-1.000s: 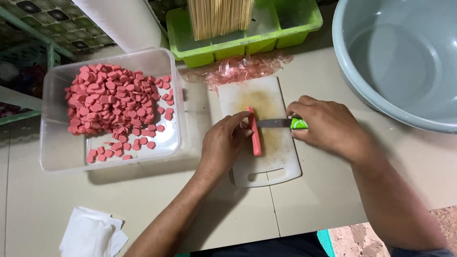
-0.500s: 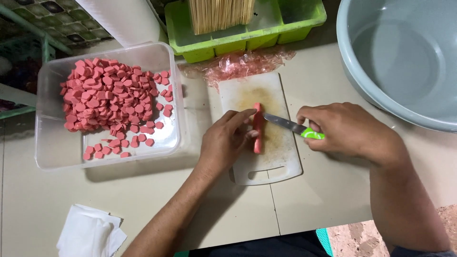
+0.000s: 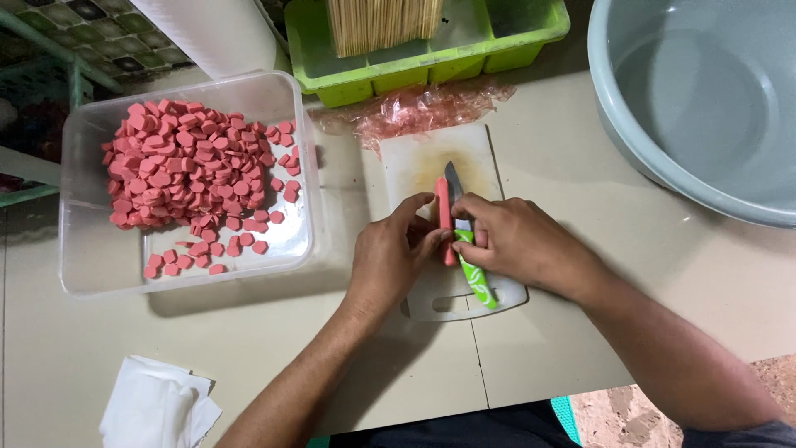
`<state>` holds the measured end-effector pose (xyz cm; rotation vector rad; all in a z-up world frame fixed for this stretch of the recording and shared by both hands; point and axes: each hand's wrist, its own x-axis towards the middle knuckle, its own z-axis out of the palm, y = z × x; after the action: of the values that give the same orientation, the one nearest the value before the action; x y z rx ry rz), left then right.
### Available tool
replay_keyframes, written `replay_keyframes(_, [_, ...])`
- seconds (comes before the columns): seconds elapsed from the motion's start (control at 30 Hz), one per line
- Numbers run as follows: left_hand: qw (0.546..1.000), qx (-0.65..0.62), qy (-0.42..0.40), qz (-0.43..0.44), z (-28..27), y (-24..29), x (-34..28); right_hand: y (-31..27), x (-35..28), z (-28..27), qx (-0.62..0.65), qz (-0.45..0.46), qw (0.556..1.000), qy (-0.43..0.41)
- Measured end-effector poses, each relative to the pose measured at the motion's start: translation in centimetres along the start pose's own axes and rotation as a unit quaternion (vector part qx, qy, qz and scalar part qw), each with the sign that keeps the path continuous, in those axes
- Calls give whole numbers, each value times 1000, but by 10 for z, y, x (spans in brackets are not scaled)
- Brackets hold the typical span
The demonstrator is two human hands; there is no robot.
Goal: Slicing pink sausages into small pieces on a white cutting board using a green-handled knife.
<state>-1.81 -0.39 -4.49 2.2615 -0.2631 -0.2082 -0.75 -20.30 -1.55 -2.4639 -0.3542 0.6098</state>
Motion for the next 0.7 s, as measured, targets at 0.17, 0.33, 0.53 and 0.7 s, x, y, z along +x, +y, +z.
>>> replay_keyframes(0.17, [997,53,51,19,-16,2,-5,24,5,-19,-37,31,996,73])
replay_keyframes(0.33, [985,147,92,7,-18,-12,-7,36,9,-31,-89,90,982,139])
replay_keyframes(0.53, [996,-15,-5,-85,-23,-48,1,34,13,-17,-45,109,985,130])
replay_keyframes(0.7, [994,-25,-5,-110,-27,-37,5,29,11,-22,45,142,979,137])
